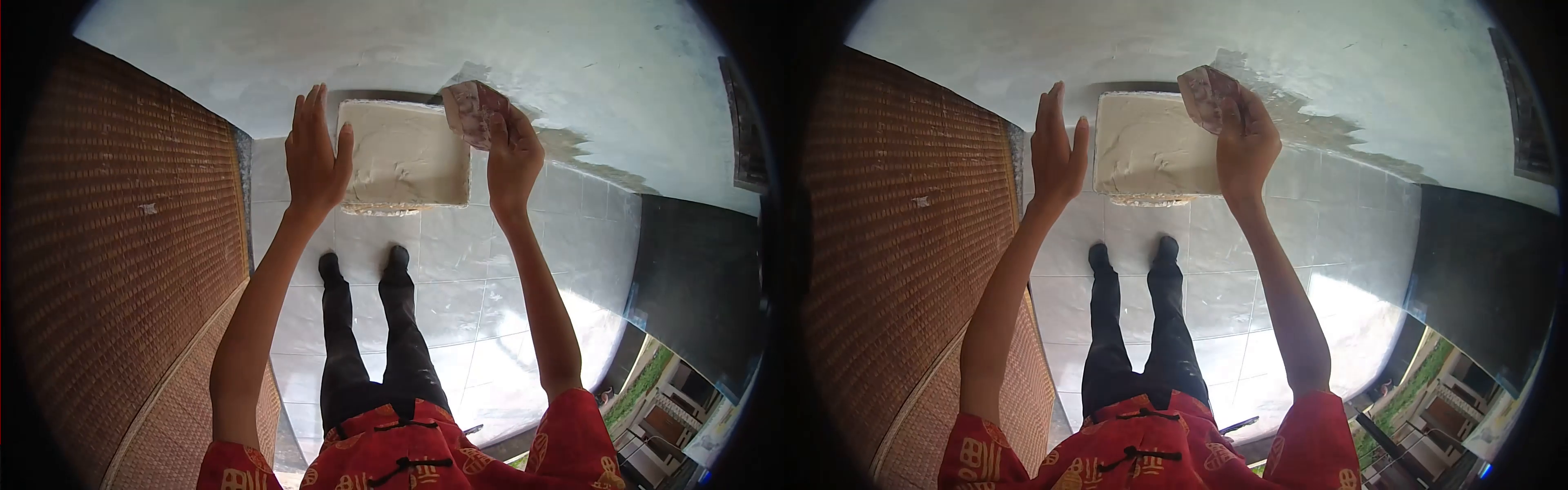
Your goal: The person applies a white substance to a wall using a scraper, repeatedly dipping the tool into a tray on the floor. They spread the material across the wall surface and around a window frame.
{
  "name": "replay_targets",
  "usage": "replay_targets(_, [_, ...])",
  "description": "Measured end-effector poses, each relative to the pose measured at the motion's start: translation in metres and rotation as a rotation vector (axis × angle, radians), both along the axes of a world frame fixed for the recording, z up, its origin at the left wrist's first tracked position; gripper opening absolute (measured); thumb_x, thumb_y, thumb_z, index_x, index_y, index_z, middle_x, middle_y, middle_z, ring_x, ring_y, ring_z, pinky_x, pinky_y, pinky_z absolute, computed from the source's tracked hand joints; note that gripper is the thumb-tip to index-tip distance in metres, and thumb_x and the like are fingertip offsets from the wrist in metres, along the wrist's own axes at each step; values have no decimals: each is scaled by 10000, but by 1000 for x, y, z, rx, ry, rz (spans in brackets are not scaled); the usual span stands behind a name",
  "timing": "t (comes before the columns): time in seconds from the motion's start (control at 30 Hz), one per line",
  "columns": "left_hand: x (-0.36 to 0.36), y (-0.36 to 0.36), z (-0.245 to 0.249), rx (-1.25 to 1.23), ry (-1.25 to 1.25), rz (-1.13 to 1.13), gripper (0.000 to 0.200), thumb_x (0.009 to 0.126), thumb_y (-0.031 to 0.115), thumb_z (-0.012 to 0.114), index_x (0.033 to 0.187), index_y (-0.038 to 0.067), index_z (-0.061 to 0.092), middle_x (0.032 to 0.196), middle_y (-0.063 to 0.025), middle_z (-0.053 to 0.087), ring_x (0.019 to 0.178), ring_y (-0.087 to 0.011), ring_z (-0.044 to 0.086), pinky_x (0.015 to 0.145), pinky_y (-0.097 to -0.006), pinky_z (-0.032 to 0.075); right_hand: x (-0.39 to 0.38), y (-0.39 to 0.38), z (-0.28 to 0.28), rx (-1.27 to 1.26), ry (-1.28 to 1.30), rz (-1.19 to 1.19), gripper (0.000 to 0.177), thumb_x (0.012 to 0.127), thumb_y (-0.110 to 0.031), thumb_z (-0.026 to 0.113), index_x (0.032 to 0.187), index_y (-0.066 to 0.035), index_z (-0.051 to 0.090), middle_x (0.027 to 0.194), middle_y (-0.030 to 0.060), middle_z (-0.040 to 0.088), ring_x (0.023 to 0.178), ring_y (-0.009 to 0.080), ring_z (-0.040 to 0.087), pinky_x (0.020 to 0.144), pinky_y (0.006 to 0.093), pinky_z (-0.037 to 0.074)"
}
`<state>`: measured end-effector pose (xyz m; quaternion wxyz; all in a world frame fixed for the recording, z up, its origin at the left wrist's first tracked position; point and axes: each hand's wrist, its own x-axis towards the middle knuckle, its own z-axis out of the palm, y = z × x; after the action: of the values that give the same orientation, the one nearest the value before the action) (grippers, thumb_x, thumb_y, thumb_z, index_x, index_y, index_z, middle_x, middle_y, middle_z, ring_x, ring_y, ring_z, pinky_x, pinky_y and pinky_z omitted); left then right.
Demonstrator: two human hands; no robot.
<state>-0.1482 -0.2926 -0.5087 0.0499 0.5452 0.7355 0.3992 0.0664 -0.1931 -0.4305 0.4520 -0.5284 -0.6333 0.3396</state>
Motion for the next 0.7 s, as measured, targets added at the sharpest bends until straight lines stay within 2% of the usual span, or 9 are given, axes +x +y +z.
replay_targets(0.07, [11, -12, -31, -52, -24, 3, 627, 1017, 337, 438, 1538, 46, 247, 1564, -191, 311, 1473, -407, 239, 1141, -546, 255, 5, -3, -39, 1, -13, -4, 259, 962, -103, 618, 1188, 11, 672, 1016, 129, 739, 916, 144, 678, 836, 303, 512])
replay_targets(0.17, [24, -28, -72, -160, -132, 36, 631, 1014, 309, 443, 1533, 14, 237, 1559, -217, 303, 1469, -419, 237, 1148, -539, 248, 1, -15, -78, -53, -206, 48, 215, 953, -114, 638, 1139, -30, 709, 946, 151, 743, 885, 159, 705, 811, 313, 518])
replay_targets(0.27, [31, -44, -114, -216, -231, 54, 638, 1014, 315, 451, 1527, 0, 239, 1556, -225, 305, 1463, -429, 240, 1153, -536, 241, -3, -26, -115, -64, -299, 182, 222, 953, -94, 649, 1153, -10, 695, 973, 142, 748, 919, 144, 705, 820, 281, 524])
replay_targets(0.43, [38, -65, -172, -291, -363, 120, 654, 1019, 331, 450, 1524, -20, 227, 1558, -232, 295, 1461, -411, 249, 1174, -499, 235, -16, -39, -172, -66, -312, 366, 187, 914, -34, 655, 1085, -27, 730, 1019, 168, 733, 924, 261, 734, 803, 319, 552])
replay_targets(0.47, [38, -68, -181, -303, -416, 130, 656, 1022, 336, 446, 1523, -23, 224, 1559, -234, 293, 1462, -401, 252, 1181, -484, 235, -18, -40, -182, -77, -310, 370, 187, 914, -34, 655, 1085, -27, 730, 1019, 168, 733, 924, 261, 734, 803, 319, 552])
replay_targets(0.53, [39, -73, -194, -332, -456, 137, 649, 1025, 332, 438, 1523, -24, 223, 1560, -237, 289, 1460, -394, 257, 1184, -473, 237, -22, -42, -204, -5, -321, 468, 193, 907, -1, 625, 1066, -38, 730, 978, 165, 730, 865, 316, 715, 758, 373, 557])
replay_targets(0.7, [44, -81, -220, -391, -584, 145, 640, 1036, 330, 412, 1532, -22, 211, 1563, -250, 284, 1455, -389, 275, 1184, -460, 243, -31, -43, -239, 7, -361, 527, 194, 896, -18, 630, 1046, -70, 739, 963, 142, 732, 853, 322, 704, 740, 394, 554])
